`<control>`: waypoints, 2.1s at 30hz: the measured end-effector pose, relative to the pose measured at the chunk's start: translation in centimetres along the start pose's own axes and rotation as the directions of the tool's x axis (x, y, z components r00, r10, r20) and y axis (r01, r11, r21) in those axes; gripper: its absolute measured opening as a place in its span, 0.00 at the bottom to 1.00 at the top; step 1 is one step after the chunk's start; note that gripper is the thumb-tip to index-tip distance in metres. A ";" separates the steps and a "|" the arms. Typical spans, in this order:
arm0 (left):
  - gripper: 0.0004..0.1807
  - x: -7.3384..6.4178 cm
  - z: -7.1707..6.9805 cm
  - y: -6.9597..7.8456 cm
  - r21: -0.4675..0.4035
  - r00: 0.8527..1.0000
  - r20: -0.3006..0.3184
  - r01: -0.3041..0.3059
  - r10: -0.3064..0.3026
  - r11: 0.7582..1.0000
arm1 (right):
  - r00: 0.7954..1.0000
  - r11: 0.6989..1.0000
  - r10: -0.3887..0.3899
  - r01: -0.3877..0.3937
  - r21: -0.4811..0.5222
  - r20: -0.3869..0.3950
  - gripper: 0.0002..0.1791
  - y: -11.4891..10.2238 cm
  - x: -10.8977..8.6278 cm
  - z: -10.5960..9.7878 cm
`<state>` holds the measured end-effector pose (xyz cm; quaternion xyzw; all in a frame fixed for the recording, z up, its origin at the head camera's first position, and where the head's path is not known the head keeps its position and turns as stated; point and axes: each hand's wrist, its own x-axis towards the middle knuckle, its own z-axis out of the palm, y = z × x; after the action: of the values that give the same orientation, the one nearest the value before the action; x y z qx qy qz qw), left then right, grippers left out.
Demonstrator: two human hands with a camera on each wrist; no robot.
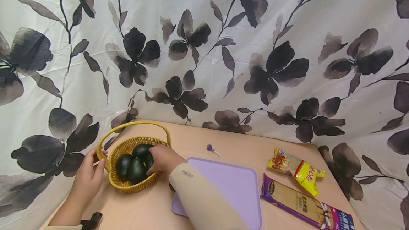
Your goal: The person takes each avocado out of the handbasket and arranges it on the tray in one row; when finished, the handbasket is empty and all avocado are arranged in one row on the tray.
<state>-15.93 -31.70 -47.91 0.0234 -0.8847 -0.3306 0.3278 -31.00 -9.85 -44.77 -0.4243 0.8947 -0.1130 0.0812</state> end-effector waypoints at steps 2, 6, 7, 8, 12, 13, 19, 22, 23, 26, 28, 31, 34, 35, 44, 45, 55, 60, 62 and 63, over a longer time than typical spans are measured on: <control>0.24 0.1 0.0 0.1 0.003 1.000 0.002 0.002 -0.002 1.000 | 1.000 1.000 0.002 -0.002 -0.002 -0.006 0.43 0.0 0.0 0.2; 0.23 0.2 0.0 0.3 0.005 1.000 0.007 0.009 -0.009 1.000 | 1.000 1.000 0.020 -0.020 -0.009 -0.006 0.47 0.0 0.0 0.5; 0.23 0.2 0.0 0.3 0.004 1.000 0.009 0.009 -0.009 1.000 | 1.000 1.000 0.026 -0.026 -0.010 -0.006 0.47 0.0 0.0 0.5; 0.23 0.2 0.0 0.4 0.005 1.000 0.009 0.010 -0.010 1.000 | 1.000 1.000 0.027 -0.028 -0.011 -0.008 0.46 -0.1 0.0 0.6; 0.22 0.1 0.0 0.4 0.003 1.000 0.008 0.006 -0.006 1.000 | 0.999 1.000 0.029 -0.029 0.001 -0.024 0.44 0.0 -0.1 0.8; 0.22 0.1 0.0 0.4 0.004 1.000 0.007 0.004 -0.004 1.000 | 0.999 1.000 0.028 -0.028 0.009 -0.030 0.44 0.0 0.0 0.9; 0.23 0.1 -0.1 0.4 0.007 1.000 0.004 -0.006 0.006 1.000 | 0.998 0.998 0.030 -0.027 0.054 -0.051 0.43 0.1 0.0 1.0; 0.23 0.0 -0.2 0.3 0.008 1.000 0.004 -0.005 0.005 1.000 | 0.998 0.997 0.022 -0.018 0.075 -0.055 0.43 0.2 -0.2 1.1; 0.23 -0.1 -0.2 0.3 0.009 1.000 0.003 -0.003 0.003 1.000 | 0.998 0.996 0.019 -0.014 0.088 -0.059 0.43 0.2 -0.2 1.1; 0.23 -0.1 -0.2 0.3 0.006 1.000 0.005 0.001 -0.001 1.000 | 0.996 0.989 0.013 -0.001 0.147 -0.083 0.43 0.5 -0.4 1.2; 0.23 -0.1 -0.1 0.2 0.003 1.000 0.005 0.004 -0.004 1.000 | 0.995 0.982 0.013 0.007 0.190 -0.102 0.43 0.8 -0.6 1.3; 0.22 0.0 0.0 0.2 -0.006 1.000 0.006 0.010 -0.010 1.000 | 0.992 0.970 0.012 0.018 0.242 -0.122 0.43 1.1 -0.9 1.4; 0.22 -0.1 0.1 0.2 -0.010 1.000 0.008 0.019 -0.019 1.000 | 0.991 0.957 0.015 0.025 0.290 -0.136 0.43 1.3 -1.3 1.4; 0.22 -0.1 0.1 0.2 -0.013 1.000 0.009 0.020 -0.020 1.000 | 0.990 0.950 0.020 0.024 0.310 -0.140 0.44 1.4 -1.4 1.5; 0.22 0.0 -0.4 -0.1 -0.019 0.999 0.000 0.033 -0.033 0.999 | 0.981 0.882 0.038 0.057 0.468 -0.191 0.47 1.2 -2.0 1.2; 0.22 0.0 -0.4 -0.1 -0.020 0.999 -0.001 0.036 -0.036 0.999 | 0.980 0.876 0.040 0.059 0.478 -0.194 0.47 1.2 -2.1 1.2; 0.22 -0.4 -0.6 0.1 -0.001 0.999 0.005 0.049 -0.049 0.999 | 0.971 0.811 0.093 0.055 0.582 -0.220 0.45 0.4 -3.8 0.9; 0.22 -0.4 -0.6 0.1 0.001 0.999 0.005 0.043 -0.043 0.999 | 0.962 0.764 0.123 0.064 0.642 -0.243 0.42 -0.1 -4.7 0.5; 0.22 -0.4 -0.7 0.1 -0.003 0.999 0.005 0.045 -0.045 0.999 | 0.960 0.749 0.120 0.079 0.657 -0.253 0.42 -0.2 -5.1 0.3; 0.22 -0.3 -0.7 0.0 -0.006 0.999 0.007 0.046 -0.046 0.999 | 0.959 0.742 0.120 0.085 0.665 -0.257 0.42 -0.2 -5.3 0.3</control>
<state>-15.25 -31.97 -47.67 0.0415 -0.8839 -0.3409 0.3174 -27.48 -5.91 -44.71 -0.3376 0.8001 -0.4855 0.1006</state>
